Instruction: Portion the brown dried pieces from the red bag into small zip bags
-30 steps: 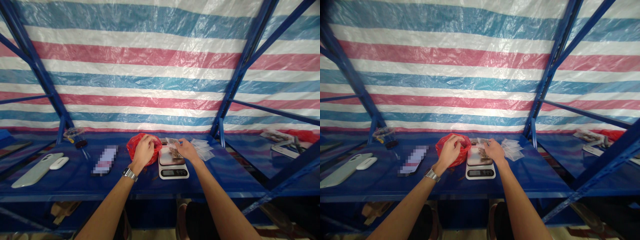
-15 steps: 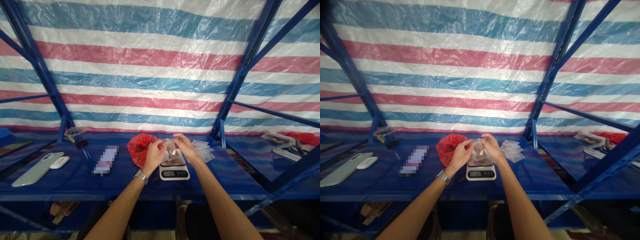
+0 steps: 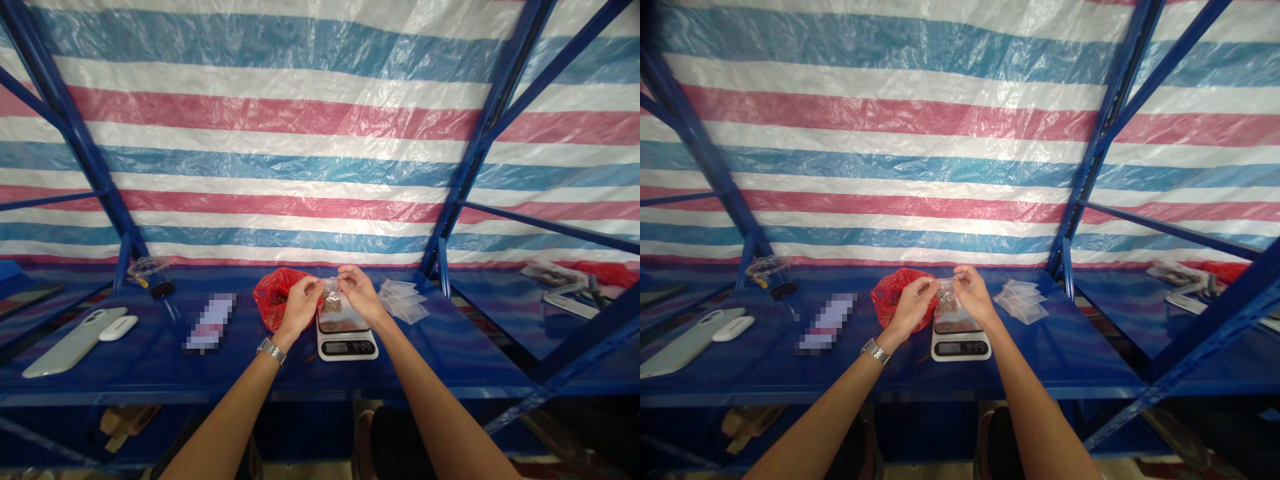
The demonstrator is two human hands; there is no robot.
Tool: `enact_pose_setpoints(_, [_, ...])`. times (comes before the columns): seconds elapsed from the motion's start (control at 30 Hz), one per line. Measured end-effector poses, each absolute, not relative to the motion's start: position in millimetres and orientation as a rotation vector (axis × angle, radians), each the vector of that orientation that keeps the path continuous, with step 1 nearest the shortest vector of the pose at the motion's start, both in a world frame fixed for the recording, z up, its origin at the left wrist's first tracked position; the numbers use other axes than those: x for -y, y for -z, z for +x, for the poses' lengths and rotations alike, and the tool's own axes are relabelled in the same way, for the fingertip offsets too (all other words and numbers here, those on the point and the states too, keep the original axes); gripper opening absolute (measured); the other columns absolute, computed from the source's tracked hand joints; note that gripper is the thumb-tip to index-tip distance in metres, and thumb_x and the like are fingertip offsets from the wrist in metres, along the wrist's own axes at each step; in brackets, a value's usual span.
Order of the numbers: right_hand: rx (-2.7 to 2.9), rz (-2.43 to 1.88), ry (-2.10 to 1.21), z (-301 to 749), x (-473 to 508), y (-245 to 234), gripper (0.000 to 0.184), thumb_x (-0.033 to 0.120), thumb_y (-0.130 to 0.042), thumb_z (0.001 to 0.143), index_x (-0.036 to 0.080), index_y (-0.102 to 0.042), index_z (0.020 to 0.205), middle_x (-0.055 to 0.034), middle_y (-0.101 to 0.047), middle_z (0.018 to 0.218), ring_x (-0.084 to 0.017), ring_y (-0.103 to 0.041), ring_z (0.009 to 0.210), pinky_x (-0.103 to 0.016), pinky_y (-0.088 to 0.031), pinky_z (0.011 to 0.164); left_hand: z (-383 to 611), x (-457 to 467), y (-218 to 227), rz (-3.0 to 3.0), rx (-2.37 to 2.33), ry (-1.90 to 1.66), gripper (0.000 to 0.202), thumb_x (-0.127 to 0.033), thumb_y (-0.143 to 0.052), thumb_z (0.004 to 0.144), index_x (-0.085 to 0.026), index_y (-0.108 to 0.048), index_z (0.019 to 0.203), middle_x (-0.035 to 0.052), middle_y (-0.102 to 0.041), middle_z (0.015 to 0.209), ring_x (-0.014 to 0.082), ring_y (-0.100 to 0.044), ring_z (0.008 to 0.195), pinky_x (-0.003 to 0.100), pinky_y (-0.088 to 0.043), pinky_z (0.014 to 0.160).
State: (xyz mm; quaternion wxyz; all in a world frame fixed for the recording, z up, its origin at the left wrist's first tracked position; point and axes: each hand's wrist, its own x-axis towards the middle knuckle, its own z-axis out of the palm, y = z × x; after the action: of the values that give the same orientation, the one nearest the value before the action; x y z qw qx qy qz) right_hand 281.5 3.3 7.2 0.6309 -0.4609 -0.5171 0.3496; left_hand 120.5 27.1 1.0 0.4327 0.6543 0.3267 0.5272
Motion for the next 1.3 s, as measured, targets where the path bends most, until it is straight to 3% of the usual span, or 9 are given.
enact_pose_setpoints(0.23, [1.158, -1.070, -0.831, 278, -3, -5, 0.050, 0.034, -0.072, 0.069, 0.024, -0.057, 0.114, 0.0014, -0.063, 0.086, -0.016, -0.061, 0.073, -0.029, -0.047, 0.066, 120, -28, 2, 1.597, -0.808, -1.306, 0.029, -0.045, -0.066, 0.086, -0.016, -0.069, 0.087, 0.0063, -0.073, 0.088, 0.0200, -0.069, 0.083, 0.030, -0.053, 0.078])
enact_pose_setpoints(0.43, [1.202, -1.070, -0.759, 277, -5, -1, 0.036, 0.037, -0.067, 0.074, 0.023, -0.056, 0.105, 0.0015, -0.063, 0.080, -0.016, -0.060, 0.069, -0.028, -0.047, 0.063, 121, -28, 3, 1.593, -0.774, -1.284, 0.030, -0.046, -0.068, 0.085, -0.016, -0.070, 0.091, 0.0066, -0.073, 0.089, 0.0211, -0.070, 0.083, 0.031, -0.056, 0.075])
enact_pose_setpoints(0.67, [1.361, -1.114, -0.674, 277, -6, 5, 0.039, 0.037, -0.063, 0.080, 0.025, -0.056, 0.117, 0.0013, -0.066, 0.087, -0.016, -0.063, 0.076, -0.031, -0.051, 0.073, 119, -28, 3, 1.600, -0.770, -1.299, 0.029, -0.044, -0.069, 0.085, -0.016, -0.071, 0.092, 0.0080, -0.075, 0.094, 0.0227, -0.072, 0.091, 0.034, -0.057, 0.082])
enact_pose_setpoints(0.8, [1.407, -1.113, -0.625, 277, -8, 9, 0.032, 0.035, -0.058, 0.085, 0.025, -0.055, 0.115, 0.0027, -0.063, 0.084, -0.015, -0.060, 0.072, -0.029, -0.050, 0.070, 121, -27, 4, 1.605, -0.766, -1.294, 0.027, -0.042, -0.068, 0.085, -0.016, -0.072, 0.093, 0.0082, -0.075, 0.094, 0.0230, -0.072, 0.088, 0.034, -0.058, 0.079])
enact_pose_setpoints(0.97, [1.430, -1.088, -0.620, 277, -8, 10, 0.043, 0.035, -0.061, 0.086, 0.025, -0.051, 0.126, 0.0007, -0.064, 0.094, -0.016, -0.063, 0.080, -0.030, -0.051, 0.075, 121, -28, 4, 1.608, -0.764, -1.294, 0.026, -0.041, -0.068, 0.085, -0.016, -0.072, 0.092, 0.0088, -0.076, 0.096, 0.0234, -0.072, 0.091, 0.034, -0.058, 0.081])
enact_pose_setpoints(1.13, [1.421, -1.108, -0.601, 276, -6, 8, 0.034, 0.035, -0.060, 0.087, 0.026, -0.054, 0.120, 0.0007, -0.063, 0.092, -0.015, -0.062, 0.078, -0.029, -0.051, 0.073, 121, -29, 4, 1.614, -0.752, -1.276, 0.028, -0.043, -0.069, 0.085, -0.016, -0.073, 0.092, 0.0083, -0.077, 0.095, 0.0227, -0.072, 0.090, 0.034, -0.057, 0.083])
enact_pose_setpoints(1.3, [1.434, -1.040, -0.656, 274, -5, 6, 0.044, 0.038, -0.065, 0.086, 0.025, -0.052, 0.127, -0.0003, -0.066, 0.095, -0.016, -0.063, 0.082, -0.032, -0.052, 0.078, 120, -31, 7, 1.599, -0.746, -1.278, 0.031, -0.045, -0.069, 0.085, -0.016, -0.073, 0.094, 0.0101, -0.077, 0.098, 0.0241, -0.072, 0.094, 0.035, -0.057, 0.084])
